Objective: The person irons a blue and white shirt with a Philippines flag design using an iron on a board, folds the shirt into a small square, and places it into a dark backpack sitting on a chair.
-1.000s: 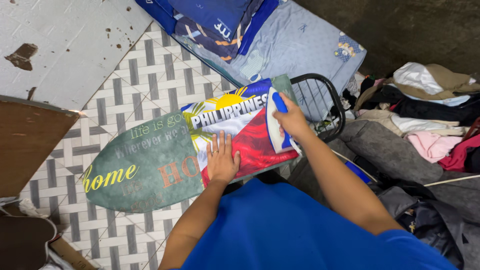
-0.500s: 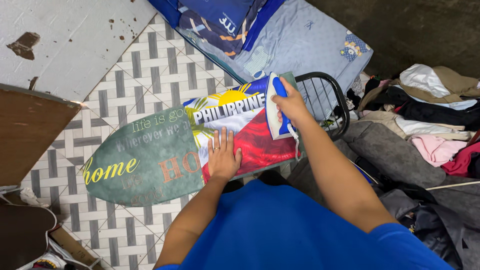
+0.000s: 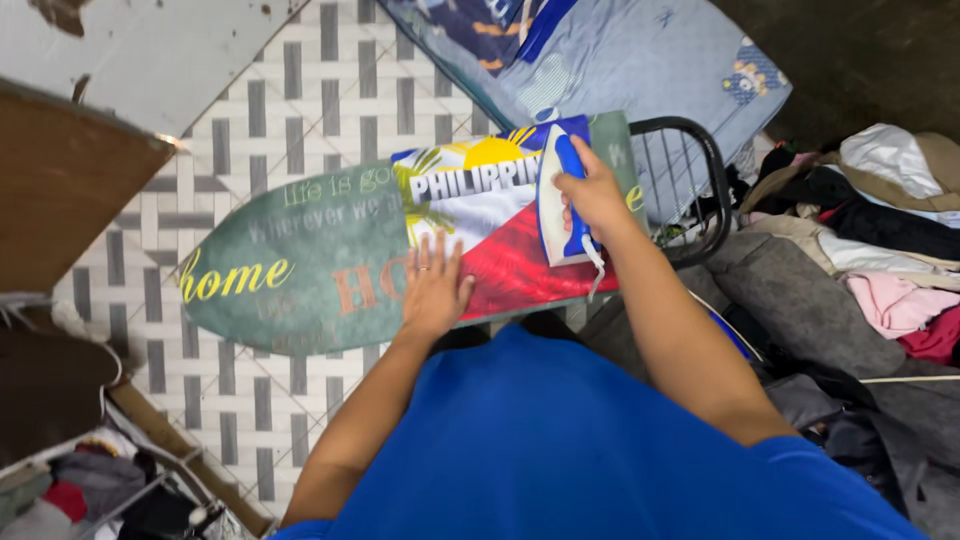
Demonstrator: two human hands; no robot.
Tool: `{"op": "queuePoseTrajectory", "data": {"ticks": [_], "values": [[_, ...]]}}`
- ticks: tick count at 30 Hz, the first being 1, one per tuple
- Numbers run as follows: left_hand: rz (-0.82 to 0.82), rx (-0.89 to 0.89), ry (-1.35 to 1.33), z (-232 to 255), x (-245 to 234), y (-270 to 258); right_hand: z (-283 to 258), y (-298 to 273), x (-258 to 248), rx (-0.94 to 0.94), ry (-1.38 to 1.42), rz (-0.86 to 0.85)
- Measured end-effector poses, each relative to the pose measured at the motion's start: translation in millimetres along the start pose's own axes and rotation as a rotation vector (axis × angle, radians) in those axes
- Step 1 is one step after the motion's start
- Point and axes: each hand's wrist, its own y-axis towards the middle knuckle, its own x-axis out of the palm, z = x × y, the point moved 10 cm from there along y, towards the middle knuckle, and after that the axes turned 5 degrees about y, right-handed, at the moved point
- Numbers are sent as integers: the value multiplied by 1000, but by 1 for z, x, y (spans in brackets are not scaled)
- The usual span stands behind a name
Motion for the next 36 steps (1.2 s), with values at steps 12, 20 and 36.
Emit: {"op": "queuePoseTrajectory", "data": {"ticks": [12, 20, 36], "values": [[84, -246, -10, -58, -7, -81, 2, -36, 39, 37, 6, -51], [56, -229, -59, -65, -14, -85, 16, -69, 70, 97, -129, -182], [34, -230, -116, -76, -8, -105, 5, -111, 159, 109, -573, -787]]}}
